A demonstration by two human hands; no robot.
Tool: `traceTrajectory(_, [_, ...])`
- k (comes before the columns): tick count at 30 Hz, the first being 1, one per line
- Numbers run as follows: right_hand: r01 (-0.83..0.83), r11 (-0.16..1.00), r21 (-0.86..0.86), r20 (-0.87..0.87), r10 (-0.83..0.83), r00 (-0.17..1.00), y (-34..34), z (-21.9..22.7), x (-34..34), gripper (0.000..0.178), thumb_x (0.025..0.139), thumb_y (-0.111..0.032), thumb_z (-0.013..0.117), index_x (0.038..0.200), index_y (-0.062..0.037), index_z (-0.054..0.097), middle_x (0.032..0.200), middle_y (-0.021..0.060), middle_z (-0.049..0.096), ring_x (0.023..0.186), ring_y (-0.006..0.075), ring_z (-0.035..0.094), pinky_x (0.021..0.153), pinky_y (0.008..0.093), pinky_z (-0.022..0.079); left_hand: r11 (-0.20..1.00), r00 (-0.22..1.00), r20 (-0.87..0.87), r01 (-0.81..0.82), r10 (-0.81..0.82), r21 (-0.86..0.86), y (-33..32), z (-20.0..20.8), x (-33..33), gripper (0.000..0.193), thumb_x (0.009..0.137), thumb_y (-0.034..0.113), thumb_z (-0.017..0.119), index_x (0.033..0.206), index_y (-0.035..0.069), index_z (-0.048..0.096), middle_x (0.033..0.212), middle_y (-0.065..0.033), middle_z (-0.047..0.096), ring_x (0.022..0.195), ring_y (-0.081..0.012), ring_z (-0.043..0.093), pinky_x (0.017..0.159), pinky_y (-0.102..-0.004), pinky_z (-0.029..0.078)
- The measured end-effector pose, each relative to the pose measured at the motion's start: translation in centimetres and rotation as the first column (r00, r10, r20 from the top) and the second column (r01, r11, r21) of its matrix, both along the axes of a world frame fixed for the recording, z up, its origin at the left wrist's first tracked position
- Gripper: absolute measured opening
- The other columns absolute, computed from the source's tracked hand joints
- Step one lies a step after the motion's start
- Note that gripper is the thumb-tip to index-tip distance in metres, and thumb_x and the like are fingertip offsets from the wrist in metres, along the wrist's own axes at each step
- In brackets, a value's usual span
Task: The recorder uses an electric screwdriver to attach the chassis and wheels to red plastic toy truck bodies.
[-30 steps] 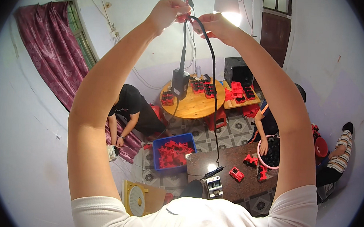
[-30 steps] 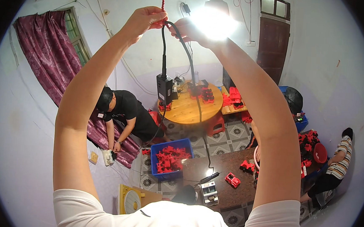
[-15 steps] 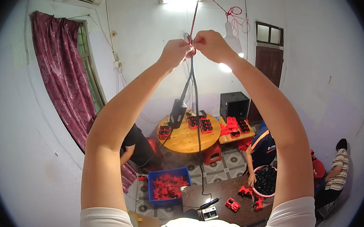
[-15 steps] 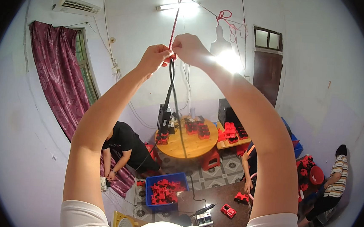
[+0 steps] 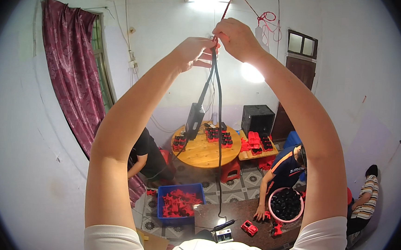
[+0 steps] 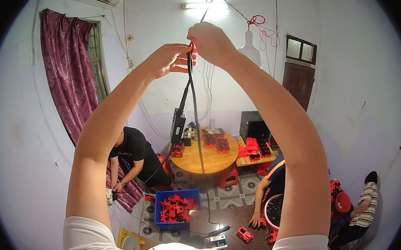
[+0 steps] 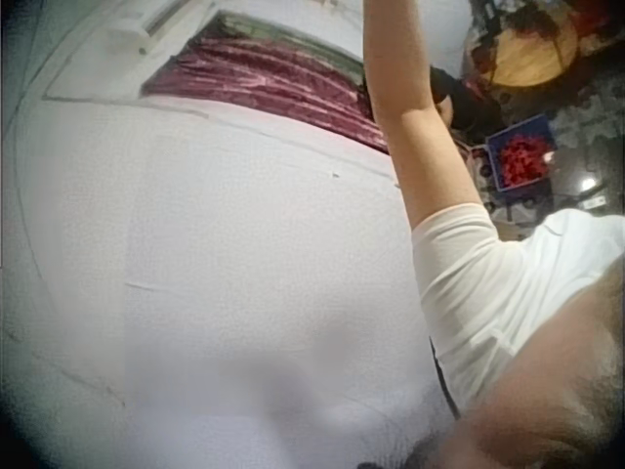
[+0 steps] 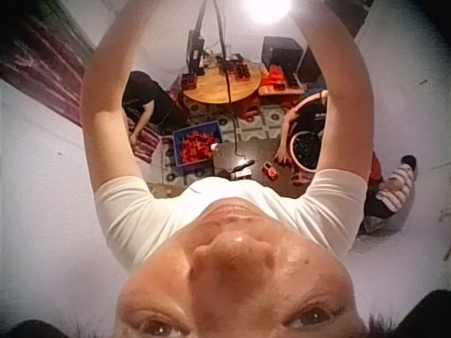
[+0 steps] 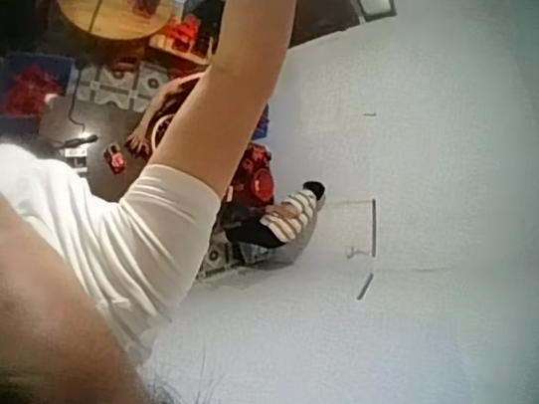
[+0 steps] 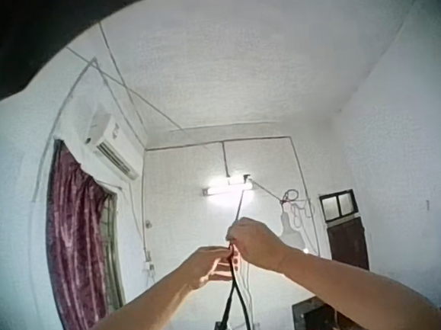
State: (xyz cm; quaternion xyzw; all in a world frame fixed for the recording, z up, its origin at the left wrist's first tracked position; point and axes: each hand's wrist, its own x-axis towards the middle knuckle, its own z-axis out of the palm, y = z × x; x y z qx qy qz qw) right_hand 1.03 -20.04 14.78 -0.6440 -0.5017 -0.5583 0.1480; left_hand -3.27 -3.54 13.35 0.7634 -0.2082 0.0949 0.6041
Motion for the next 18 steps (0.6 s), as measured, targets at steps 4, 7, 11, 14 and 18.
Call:
traceTrajectory(4, [0.026, 1.0, -0.002, -0.024, -0.026, 0.999, 0.5, 0.6, -0.5, 0.009, 0.081, -0.008, 0.056, 0.086, -0.0047, 0.061, 0.081, 0.0081, 0.061, 0.082, 0.0249, 0.059, 0.072, 0.0342, 0.048, 0.986, 1.0, -0.007, 0.024, -0.023, 0.166, 0.3, 0.7, -0.7, 0.025, 0.094, 0.028, 0.046, 0.098, 0.007, 0.06, 0.097, -0.0067, 0.063, 0.097, -0.0203, 0.061, 0.083, -0.0373, 0.049])
traceTrajectory(7, [0.023, 0.999, -0.038, -0.214, -0.03, 0.976, 0.4, 1.4, -0.8, 0.008, 0.081, -0.01, 0.057, 0.085, -0.0054, 0.063, 0.084, 0.008, 0.064, 0.083, 0.0233, 0.061, 0.074, 0.0341, 0.047, 0.981, 0.996, 0.086, -0.027, 0.01, 0.194, 0.5, 0.1, -0.3, 0.021, 0.092, 0.025, 0.049, 0.096, 0.008, 0.061, 0.092, -0.0042, 0.062, 0.091, -0.0159, 0.061, 0.082, -0.0351, 0.049])
traceTrajectory(11, [-0.018, 0.993, -0.114, -0.411, -0.031, 0.911, 0.1, 2.8, -0.3, 0.009, 0.079, -0.01, 0.06, 0.085, -0.0043, 0.064, 0.085, 0.0088, 0.066, 0.085, 0.0214, 0.062, 0.077, 0.0336, 0.047, 0.988, 0.96, 0.268, -0.11, 0.077, 0.112, -0.1, -0.4, 0.7, 0.017, 0.09, 0.016, 0.053, 0.093, 0.003, 0.063, 0.085, -0.0033, 0.062, 0.076, -0.0125, 0.06, 0.075, -0.0289, 0.05])
traceTrajectory(14, [0.002, 0.985, -0.171, -0.436, -0.078, 0.896, 0.1, 3.5, 0.1, 0.011, 0.078, -0.01, 0.06, 0.086, -0.003, 0.063, 0.085, 0.0087, 0.066, 0.086, 0.0207, 0.062, 0.079, 0.0334, 0.047, 0.985, 0.922, 0.365, -0.162, 0.128, 0.066, -0.6, -0.7, 0.9, 0.015, 0.089, 0.009, 0.054, 0.092, -0.003, 0.063, 0.08, -0.0045, 0.061, 0.065, -0.0116, 0.06, 0.069, -0.0229, 0.051])
traceTrajectory(18, [0.05, 0.998, -0.036, -0.421, -0.06, 0.905, 0.2, 3.1, 0.7, 0.015, 0.076, -0.013, 0.064, 0.087, -0.0034, 0.062, 0.085, 0.0076, 0.065, 0.085, 0.0199, 0.061, 0.077, 0.032, 0.047, 0.973, 0.889, 0.419, -0.225, 0.185, 0.047, -1.0, -0.6, 1.2, 0.017, 0.09, 0.01, 0.054, 0.092, -0.004, 0.063, 0.08, -0.0044, 0.062, 0.066, -0.0109, 0.06, 0.069, -0.0244, 0.051])
